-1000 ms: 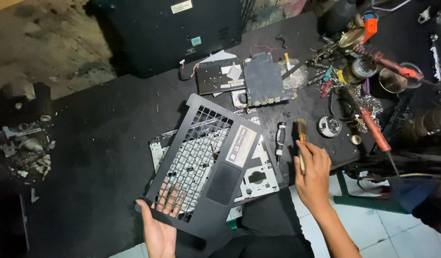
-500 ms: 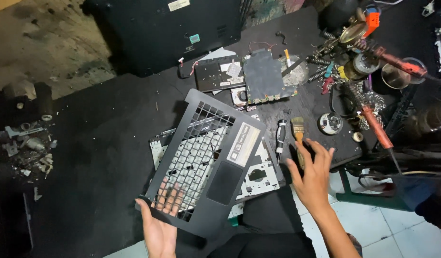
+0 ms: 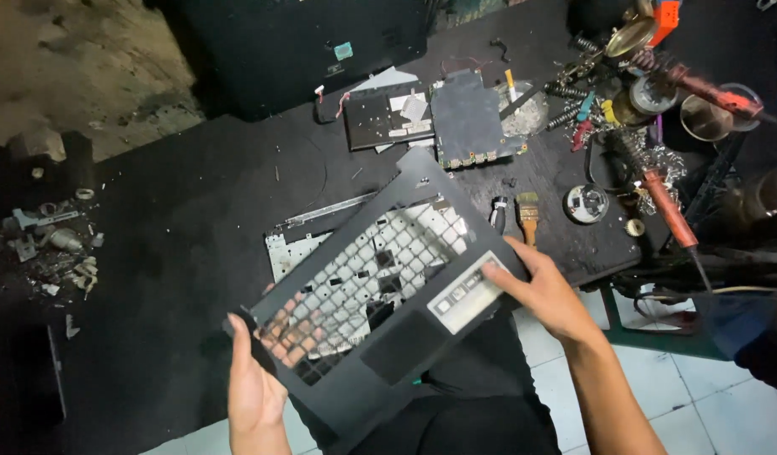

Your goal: Disassembling a laptop by removing screws and the top case, then cleaning the component with a brush.

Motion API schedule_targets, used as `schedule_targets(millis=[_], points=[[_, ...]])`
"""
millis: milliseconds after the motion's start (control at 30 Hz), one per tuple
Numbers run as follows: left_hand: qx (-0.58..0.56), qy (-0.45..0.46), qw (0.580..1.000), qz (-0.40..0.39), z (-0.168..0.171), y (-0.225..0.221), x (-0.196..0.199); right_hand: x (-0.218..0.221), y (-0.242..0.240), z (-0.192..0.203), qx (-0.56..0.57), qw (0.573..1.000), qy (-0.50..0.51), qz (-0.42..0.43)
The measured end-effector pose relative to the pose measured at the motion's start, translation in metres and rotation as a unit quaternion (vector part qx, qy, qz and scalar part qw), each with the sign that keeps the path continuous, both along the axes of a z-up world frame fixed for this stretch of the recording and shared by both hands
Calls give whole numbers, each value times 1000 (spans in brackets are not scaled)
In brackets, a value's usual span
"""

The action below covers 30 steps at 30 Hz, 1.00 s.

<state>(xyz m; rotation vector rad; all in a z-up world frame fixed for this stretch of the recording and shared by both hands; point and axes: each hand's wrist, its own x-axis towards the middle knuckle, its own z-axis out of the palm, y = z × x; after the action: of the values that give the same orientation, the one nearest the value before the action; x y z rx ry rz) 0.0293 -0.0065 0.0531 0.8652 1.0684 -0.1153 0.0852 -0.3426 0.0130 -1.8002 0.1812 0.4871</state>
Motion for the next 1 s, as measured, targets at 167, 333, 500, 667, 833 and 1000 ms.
schedule_targets(millis=[167,333,500,667,833,1000], points=[[1,-143,989,20,-3,15,-2,-19,6,-27,257,950,41,-173],[-270,-485,831,-26,-142,11,-62,-35,22,-31,318,922,0,-223],[-216,-515,821,-120,-162,-42,-54,-46,44,-28,323,913,-7,-251],[25,-119,993,7,-62,-71,-13,-56,50,-29,284,930,-2,-233],[78,-237,967,-54,-68,-71,-16,-57,50,-33,297,926,3,-235],[52,-224,973,-30,-62,-72,-15,-59,54,-31,304,913,34,-271]])
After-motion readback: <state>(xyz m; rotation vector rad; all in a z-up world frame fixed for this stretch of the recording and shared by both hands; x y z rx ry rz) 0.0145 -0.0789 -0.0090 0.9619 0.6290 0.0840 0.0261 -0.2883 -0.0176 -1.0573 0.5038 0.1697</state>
